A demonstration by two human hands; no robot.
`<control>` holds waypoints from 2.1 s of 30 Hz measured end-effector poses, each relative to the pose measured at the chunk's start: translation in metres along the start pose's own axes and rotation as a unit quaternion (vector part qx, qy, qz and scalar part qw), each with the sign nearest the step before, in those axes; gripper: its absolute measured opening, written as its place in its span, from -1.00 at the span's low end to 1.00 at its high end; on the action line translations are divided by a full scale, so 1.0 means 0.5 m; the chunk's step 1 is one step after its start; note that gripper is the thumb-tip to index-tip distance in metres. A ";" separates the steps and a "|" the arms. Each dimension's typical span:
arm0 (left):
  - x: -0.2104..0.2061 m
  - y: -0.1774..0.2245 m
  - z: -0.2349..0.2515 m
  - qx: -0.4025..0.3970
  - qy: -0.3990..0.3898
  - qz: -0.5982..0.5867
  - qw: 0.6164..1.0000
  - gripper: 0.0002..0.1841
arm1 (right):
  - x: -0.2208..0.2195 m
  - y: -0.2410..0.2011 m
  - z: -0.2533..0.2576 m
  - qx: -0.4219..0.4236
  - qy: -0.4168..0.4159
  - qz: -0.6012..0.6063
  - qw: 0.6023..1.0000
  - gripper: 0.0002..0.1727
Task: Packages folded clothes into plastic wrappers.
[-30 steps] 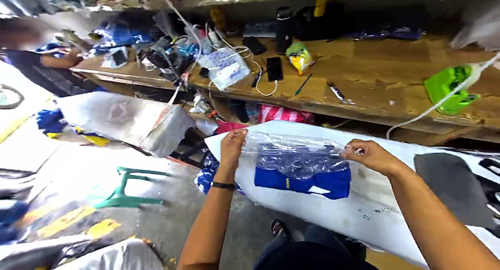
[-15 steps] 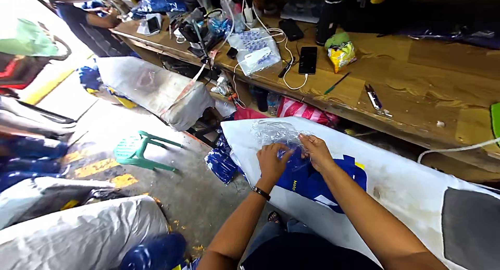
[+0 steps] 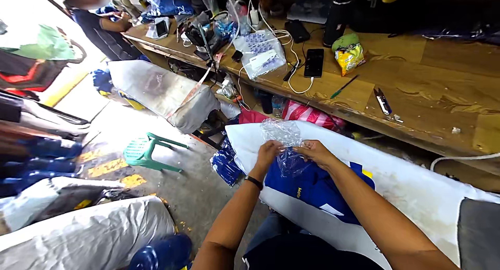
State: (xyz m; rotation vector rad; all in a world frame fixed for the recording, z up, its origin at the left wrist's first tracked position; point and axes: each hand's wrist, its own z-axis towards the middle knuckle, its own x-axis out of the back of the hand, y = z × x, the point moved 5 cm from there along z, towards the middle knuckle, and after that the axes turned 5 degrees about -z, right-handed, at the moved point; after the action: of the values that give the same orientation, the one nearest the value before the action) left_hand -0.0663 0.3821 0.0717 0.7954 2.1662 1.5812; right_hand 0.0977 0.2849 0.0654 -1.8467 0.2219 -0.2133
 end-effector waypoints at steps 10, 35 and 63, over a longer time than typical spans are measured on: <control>0.235 0.318 -0.029 -0.230 0.123 0.109 0.959 -0.63 | -0.007 -0.234 0.094 0.103 0.217 -0.194 0.951 -0.67; 0.135 -0.027 0.120 -0.206 0.018 0.439 0.875 -0.70 | 0.047 0.126 0.017 -0.151 -0.227 -0.309 0.911 -0.63; 0.032 -0.050 0.020 -0.110 -0.101 0.419 0.896 -0.60 | 0.043 0.139 -0.013 -0.099 -0.070 -0.180 0.976 0.38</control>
State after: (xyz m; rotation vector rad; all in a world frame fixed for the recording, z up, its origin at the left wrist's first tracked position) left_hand -0.0792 0.3940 0.0455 1.8768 1.5050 1.9336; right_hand 0.1137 0.2541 0.0013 -2.0833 -0.1987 -0.3188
